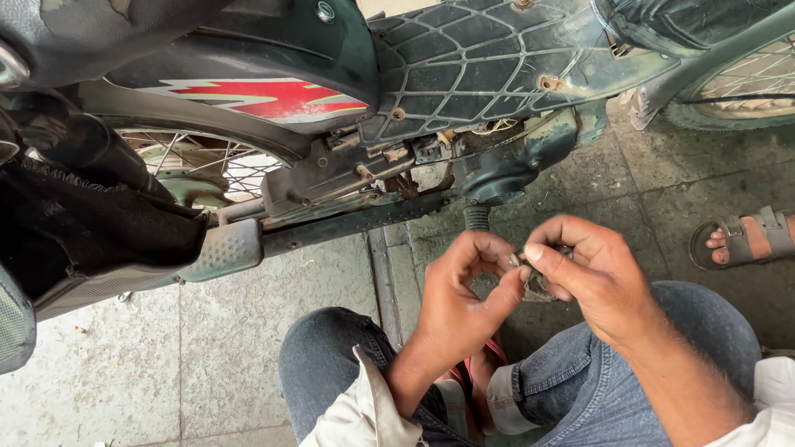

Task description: Repairing and maintaining motorcycle engine components and air filter assembly.

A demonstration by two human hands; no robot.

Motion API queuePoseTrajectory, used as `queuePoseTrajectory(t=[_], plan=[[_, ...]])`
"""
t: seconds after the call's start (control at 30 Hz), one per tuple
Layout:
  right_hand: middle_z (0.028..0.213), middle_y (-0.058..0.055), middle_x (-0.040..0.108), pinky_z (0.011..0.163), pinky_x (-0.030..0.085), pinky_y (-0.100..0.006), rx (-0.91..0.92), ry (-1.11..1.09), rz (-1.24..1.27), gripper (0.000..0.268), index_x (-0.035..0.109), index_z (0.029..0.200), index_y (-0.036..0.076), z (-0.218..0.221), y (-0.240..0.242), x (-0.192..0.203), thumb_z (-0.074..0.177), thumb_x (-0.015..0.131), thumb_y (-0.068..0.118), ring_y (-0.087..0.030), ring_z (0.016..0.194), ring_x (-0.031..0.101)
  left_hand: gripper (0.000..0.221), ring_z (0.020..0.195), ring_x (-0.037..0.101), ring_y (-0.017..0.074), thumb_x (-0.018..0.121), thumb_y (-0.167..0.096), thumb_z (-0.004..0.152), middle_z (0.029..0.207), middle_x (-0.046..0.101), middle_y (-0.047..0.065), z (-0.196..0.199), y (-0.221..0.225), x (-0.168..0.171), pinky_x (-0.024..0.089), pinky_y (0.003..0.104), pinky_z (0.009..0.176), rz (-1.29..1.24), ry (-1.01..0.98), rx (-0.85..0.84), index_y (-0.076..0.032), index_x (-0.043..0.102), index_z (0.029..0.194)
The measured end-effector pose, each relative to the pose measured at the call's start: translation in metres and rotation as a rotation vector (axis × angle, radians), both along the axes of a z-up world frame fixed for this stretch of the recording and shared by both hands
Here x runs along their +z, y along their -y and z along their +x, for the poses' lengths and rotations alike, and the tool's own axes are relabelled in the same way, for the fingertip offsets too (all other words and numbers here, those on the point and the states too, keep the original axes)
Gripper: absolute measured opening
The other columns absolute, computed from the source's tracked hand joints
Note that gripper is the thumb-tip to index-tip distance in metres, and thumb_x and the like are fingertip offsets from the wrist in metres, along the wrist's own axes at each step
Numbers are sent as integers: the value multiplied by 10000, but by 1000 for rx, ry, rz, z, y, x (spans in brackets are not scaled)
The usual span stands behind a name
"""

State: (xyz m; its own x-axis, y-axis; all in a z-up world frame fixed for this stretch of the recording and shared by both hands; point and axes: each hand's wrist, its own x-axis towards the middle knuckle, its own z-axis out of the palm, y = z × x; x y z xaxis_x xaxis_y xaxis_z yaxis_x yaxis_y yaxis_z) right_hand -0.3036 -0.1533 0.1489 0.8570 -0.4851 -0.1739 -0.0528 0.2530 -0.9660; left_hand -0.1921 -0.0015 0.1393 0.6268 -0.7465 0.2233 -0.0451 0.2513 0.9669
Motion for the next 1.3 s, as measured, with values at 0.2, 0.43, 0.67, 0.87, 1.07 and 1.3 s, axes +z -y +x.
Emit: queuePoseTrajectory(t=[0.2, 0.43, 0.67, 0.87, 1.07, 1.3], plan=[[1136, -155, 678, 909, 570, -401, -64, 158, 229, 199, 562, 1129, -19, 2, 18, 6, 938, 519, -56, -265, 1037, 692, 187, 785, 664, 140, 621, 29, 976, 904, 655, 69, 14, 7, -22, 535, 285, 659, -133, -554, -116, -68, 478, 1045], [1170, -230, 685, 936, 568, -490, -29, 163, 274, 329, 534, 1341, -1, 6, 12, 18, 1021, 469, 36, -333, 1075, 689, 170, 706, 613, 123, 496, -29, 949, 940, 684, 71, 16, 3, -27, 481, 253, 577, -147, -651, -175, -46, 538, 1112], [1199, -201, 688, 924, 524, -420, 4, 149, 407, 400, 514, 1417, 5, 8, -4, 6, 1027, 474, 88, -272, 1119, 664, 294, 661, 502, 80, 663, -62, 977, 882, 610, 17, -1, -2, 22, 418, 239, 572, 62, 46, 20, -39, 567, 1253], [1208, -142, 670, 892, 499, -371, 26, 110, 536, 459, 523, 1453, 5, 11, -15, 7, 1003, 484, 88, -197, 1034, 635, 248, 794, 620, -6, 761, -118, 964, 919, 717, 29, 0, -5, 23, 494, 218, 654, 194, 611, 199, -88, 642, 1180], [1226, -178, 664, 946, 507, -407, -10, 74, 404, 431, 549, 1411, -41, 13, -14, 8, 1013, 486, 113, -220, 1054, 631, 155, 729, 521, 18, 734, -92, 1017, 829, 610, -6, 0, 1, -14, 438, 203, 618, 36, -88, 25, -55, 584, 1023], [1255, -215, 681, 932, 513, -413, -62, 37, 220, 397, 560, 1351, -43, 14, 7, 10, 981, 487, 83, -269, 1118, 650, 171, 753, 593, 37, 650, -77, 977, 917, 680, 27, 28, 4, -28, 382, 201, 528, -181, -541, -37, -113, 483, 973]])
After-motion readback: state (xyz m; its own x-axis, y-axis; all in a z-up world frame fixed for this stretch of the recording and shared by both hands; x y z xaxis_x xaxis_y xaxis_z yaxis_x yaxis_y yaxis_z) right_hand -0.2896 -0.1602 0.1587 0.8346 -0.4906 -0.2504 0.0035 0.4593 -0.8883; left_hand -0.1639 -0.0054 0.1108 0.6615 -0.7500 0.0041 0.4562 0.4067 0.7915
